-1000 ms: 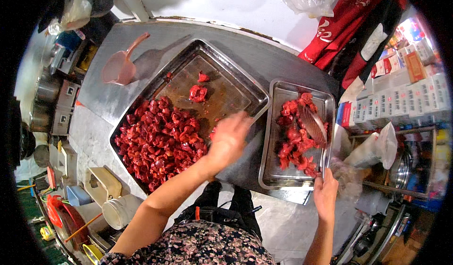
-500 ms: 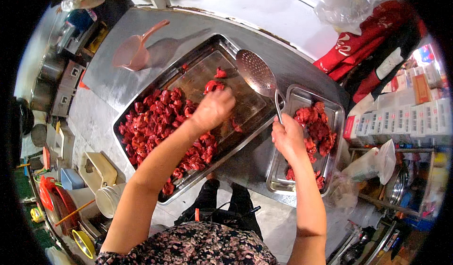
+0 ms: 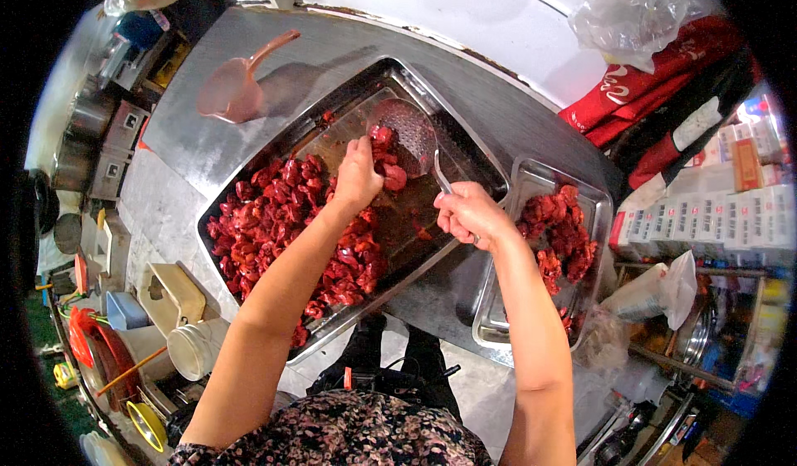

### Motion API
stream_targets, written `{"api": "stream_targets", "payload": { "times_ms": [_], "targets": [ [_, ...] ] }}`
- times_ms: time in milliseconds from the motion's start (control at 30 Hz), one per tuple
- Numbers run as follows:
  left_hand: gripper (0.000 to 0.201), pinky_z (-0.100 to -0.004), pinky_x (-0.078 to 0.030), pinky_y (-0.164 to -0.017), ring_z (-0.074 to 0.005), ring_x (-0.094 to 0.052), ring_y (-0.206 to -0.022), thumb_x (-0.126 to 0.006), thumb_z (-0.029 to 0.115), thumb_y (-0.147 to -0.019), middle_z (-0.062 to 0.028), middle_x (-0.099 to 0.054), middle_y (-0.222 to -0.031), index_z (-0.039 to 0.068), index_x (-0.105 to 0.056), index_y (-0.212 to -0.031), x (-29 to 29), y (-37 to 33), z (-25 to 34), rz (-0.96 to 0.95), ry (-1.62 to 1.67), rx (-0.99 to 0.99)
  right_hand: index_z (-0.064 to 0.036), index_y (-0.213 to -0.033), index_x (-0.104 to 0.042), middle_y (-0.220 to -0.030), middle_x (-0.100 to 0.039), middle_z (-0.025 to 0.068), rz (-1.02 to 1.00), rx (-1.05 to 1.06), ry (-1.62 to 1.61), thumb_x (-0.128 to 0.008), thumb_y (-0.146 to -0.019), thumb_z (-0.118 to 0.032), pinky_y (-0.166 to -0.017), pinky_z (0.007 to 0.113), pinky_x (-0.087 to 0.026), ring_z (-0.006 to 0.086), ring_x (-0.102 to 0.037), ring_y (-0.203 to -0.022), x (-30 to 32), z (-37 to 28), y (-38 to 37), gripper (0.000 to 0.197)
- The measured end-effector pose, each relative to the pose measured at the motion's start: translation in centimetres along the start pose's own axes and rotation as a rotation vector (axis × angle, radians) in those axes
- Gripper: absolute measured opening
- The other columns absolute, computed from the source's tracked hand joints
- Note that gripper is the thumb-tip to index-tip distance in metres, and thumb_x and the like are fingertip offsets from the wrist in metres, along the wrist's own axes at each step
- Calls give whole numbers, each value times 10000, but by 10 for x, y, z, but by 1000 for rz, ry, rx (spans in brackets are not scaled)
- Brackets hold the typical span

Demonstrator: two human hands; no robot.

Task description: The person stirs food in a large pan on a gas stove, rinses a plastic basin at a sink, and transfers cooked crayfish from a large metal tray into a smaller tray using a metal skimmer.

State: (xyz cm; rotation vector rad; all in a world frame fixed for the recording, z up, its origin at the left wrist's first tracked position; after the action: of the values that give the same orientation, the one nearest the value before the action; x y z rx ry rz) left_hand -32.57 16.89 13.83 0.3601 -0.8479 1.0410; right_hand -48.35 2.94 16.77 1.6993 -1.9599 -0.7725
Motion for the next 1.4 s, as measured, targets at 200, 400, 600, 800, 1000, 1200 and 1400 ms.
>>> {"api": "stream_targets", "payload": {
  "times_ms": [200, 400, 600, 800, 1000, 1200, 1400],
  "targets": [
    [572, -425, -472, -898, -401, -560, -1009, -689, 2, -635, -222, -577, -1043, -18, -524, -1182, 15, 1, 64, 28, 241, -166, 35, -958, -587, -616, -548, 60, -91, -8, -335, -564, -877, -131, -314, 217, -269, 63, -369, -354, 13, 34, 34, 186],
    [513, -454, -438, -954, -419, -511, -1127, -644, -30, -697, -212, -542, -1204, 29, -564, -1200, 46, 59, 164, -42, 370, -516, 42, -998, -612, -629, -537, 26, 291, 312, -211, -542, -889, -190, -373, 204, -317, 53, -395, -402, 62, 85, 170, 265],
    [240, -456, -396, -918, -339, -481, -1109, -653, 98, -676, -165, -559, -1112, 76, -675, -914, -39, 94, 116, -352, -340, -631, 20, -974, -555, -618, -494, 13, 804, 139, 276, -454, -870, -20, -473, 231, -372, 79, -469, -524, 109, 145, 284, 150],
    [100, -456, -364, -884, -274, -507, -1046, -606, 136, -703, -99, -561, -978, 81, -653, -773, -57, 102, 114, -346, -483, -721, -12, -1033, -538, -609, -487, -5, 973, 220, 298, -452, -890, -39, -461, 236, -372, 63, -461, -518, 122, 149, 297, 169],
    [81, -422, -361, -874, -237, -562, -929, -587, 119, -708, -62, -589, -816, 93, -632, -770, -66, 109, 106, -284, -601, -800, -39, -1120, -531, -651, -512, 23, 883, 377, -115, -428, -945, -51, -380, 196, -297, 42, -393, -440, 118, 168, 289, 203],
    [180, -529, -339, -901, -314, -485, -1155, -675, 148, -650, -128, -538, -1120, 107, -654, -824, -13, 117, 182, -30, -88, -654, -24, -1121, -533, -696, -521, 19, 835, 350, -137, -443, -960, -68, -381, 185, -303, 28, -398, -458, 92, 134, 272, 189],
    [345, -476, -367, -943, -350, -468, -1181, -579, 65, -723, -202, -480, -1239, 21, -598, -1065, -50, 161, 211, -190, 69, -555, -33, -1367, -442, -748, -537, 5, 635, 436, 137, -490, -943, -56, -513, 207, -411, 66, -462, -588, 62, 61, 231, 426]
  ]
}}
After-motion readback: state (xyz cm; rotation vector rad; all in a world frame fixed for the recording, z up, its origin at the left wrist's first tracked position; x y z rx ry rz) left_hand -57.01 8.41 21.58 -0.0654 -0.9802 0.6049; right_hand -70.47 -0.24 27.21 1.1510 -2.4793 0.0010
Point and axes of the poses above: each hand's wrist, its own y-axis away from the middle knuckle, its own x-axis out of the back of the hand, z = x × y, the point moved 8 cm from there along -y, towards the middle knuckle
